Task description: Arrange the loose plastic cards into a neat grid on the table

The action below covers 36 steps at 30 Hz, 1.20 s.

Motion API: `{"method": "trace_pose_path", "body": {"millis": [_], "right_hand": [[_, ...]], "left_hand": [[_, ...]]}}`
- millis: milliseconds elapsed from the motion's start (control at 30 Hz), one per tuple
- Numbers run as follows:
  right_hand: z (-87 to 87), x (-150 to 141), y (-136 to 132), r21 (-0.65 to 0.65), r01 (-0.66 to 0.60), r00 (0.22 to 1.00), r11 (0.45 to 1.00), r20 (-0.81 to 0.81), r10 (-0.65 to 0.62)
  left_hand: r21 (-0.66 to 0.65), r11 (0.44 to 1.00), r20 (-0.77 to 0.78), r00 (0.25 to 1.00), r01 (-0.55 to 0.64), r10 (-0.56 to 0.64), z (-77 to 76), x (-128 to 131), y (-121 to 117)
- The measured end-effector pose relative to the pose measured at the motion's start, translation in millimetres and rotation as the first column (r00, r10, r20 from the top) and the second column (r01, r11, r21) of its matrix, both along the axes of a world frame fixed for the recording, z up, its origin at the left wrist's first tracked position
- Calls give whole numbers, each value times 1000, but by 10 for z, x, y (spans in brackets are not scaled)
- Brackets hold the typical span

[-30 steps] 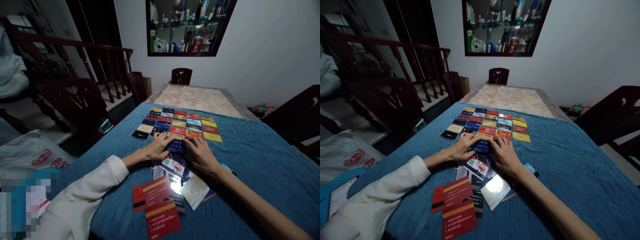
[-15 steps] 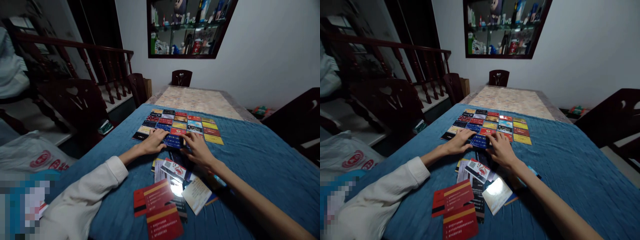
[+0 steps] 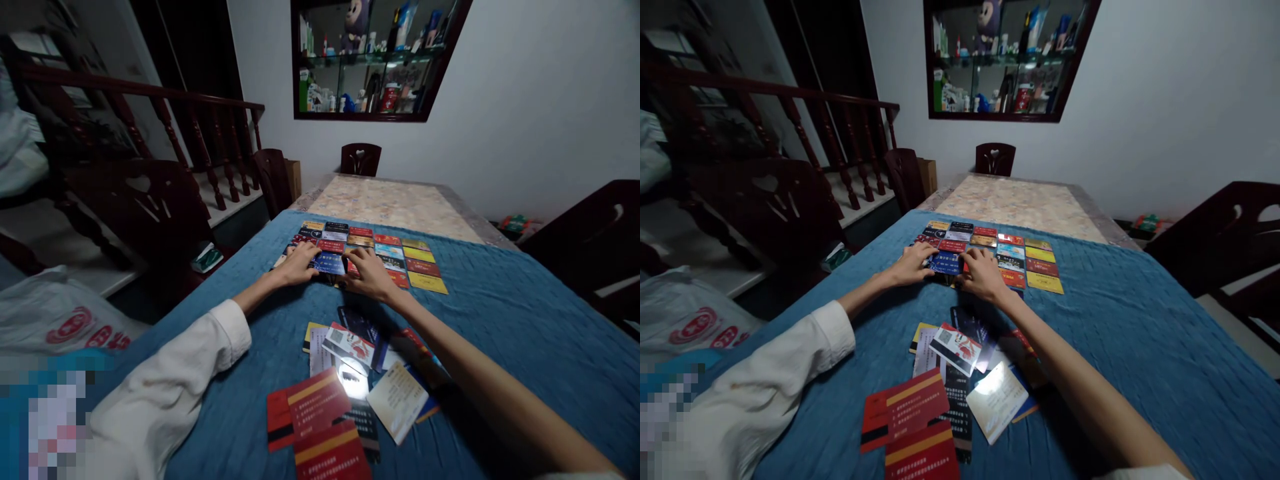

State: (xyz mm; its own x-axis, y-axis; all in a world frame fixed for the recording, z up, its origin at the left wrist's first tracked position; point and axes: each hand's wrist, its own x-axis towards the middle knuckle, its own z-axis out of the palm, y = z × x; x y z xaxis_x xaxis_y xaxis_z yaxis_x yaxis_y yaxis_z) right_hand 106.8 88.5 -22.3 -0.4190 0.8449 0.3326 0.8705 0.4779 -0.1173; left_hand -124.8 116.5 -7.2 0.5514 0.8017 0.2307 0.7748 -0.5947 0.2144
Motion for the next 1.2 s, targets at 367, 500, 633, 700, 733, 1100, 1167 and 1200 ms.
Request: {"method": "trace_pose_path", "body": {"millis": [367, 500, 633, 700, 733, 1100, 1167, 1200], "right_hand": [[23, -187, 295, -123, 116, 992, 986, 70, -108], [18, -206, 337, -139, 140, 988, 980, 89, -128], [-15, -212, 378, -153, 160, 983, 975, 112, -143], [-30, -213, 395, -157, 165, 982, 974, 123, -147], [-35, -214, 400, -159, 166, 981, 973, 128, -147], [-20, -213, 394, -175, 171, 972, 970, 191, -137], [-7, -216, 386, -176, 170, 971, 970, 199, -134], [0, -218, 380, -174, 169, 970, 970, 203, -133]], "left_hand": [[-62, 993, -16, 995, -103, 102, -121, -46, 365], [-82, 990, -33, 993, -112, 110, -159, -32, 448], [-94, 989, -44, 993, -115, 112, -175, -16, 500], [-95, 989, -48, 993, -110, 106, -180, -15, 517], [-94, 990, -50, 994, -106, 101, -183, -15, 524], [-60, 996, -89, 994, -71, 65, -209, -22, 560], [-44, 997, -106, 993, -63, 58, -211, -25, 561], [-38, 998, -111, 992, -58, 53, -212, -25, 559]]}}
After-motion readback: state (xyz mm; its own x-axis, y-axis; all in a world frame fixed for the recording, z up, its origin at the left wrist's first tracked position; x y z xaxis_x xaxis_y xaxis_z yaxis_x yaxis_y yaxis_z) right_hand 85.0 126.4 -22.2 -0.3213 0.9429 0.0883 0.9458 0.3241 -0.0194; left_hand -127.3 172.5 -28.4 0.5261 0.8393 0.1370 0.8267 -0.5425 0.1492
